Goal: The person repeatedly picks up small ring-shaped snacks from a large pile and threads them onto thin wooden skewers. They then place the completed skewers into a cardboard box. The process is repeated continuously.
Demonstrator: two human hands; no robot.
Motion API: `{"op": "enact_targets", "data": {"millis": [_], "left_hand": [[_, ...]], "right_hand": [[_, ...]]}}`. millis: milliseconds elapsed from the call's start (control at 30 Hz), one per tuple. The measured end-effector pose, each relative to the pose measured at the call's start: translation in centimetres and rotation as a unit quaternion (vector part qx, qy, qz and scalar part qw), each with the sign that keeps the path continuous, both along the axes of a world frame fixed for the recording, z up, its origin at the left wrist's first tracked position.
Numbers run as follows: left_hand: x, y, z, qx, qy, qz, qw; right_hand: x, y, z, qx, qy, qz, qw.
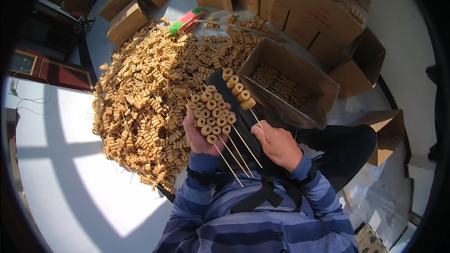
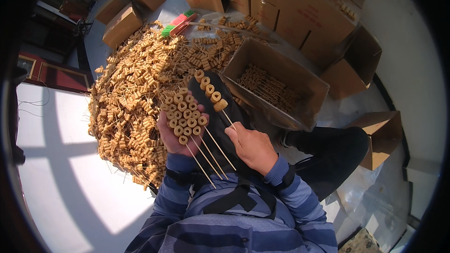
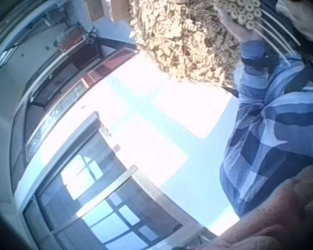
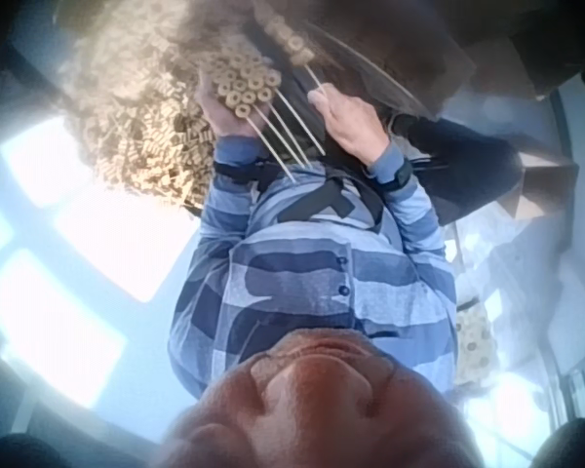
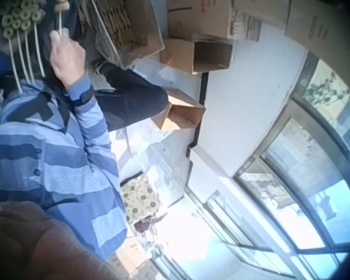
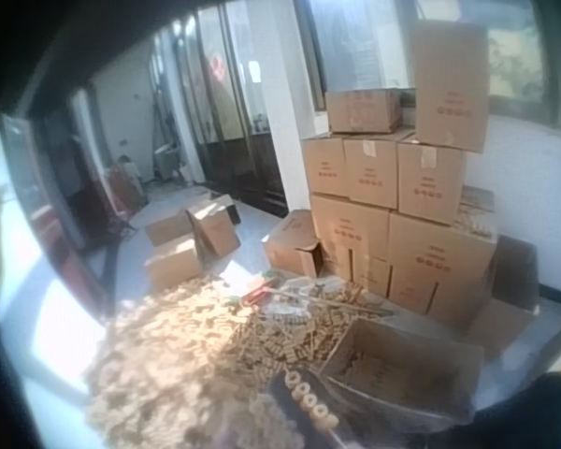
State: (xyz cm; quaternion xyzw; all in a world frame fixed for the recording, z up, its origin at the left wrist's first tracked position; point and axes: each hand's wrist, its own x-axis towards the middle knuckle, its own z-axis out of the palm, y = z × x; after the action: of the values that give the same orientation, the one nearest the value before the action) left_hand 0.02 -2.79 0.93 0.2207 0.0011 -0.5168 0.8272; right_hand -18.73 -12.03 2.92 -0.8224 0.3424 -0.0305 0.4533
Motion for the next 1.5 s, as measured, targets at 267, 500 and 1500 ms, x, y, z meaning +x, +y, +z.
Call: {"op": "enact_targets", "data": {"millis": [267, 500, 1500], "left_hand": [[-0.6, 0.0, 0.5, -0.032, -0.007, -0.013, 0.999], [-1.5, 0.5, 0.1, -0.044, 0.046, -0.086, 0.994], [-2.3, -0.6, 0.6, -0.051, -0.121, -0.022, 0.991]], "right_hand": [[-0.4, 0.6, 0.3, 0.091, -0.017, 0.089, 0.992], [-1.1, 0.8, -0.7, 0.174, -0.033, 0.152, 0.972], [4.9, 1.9, 3.2, -0.2, -0.222, 0.033, 0.954]]}}
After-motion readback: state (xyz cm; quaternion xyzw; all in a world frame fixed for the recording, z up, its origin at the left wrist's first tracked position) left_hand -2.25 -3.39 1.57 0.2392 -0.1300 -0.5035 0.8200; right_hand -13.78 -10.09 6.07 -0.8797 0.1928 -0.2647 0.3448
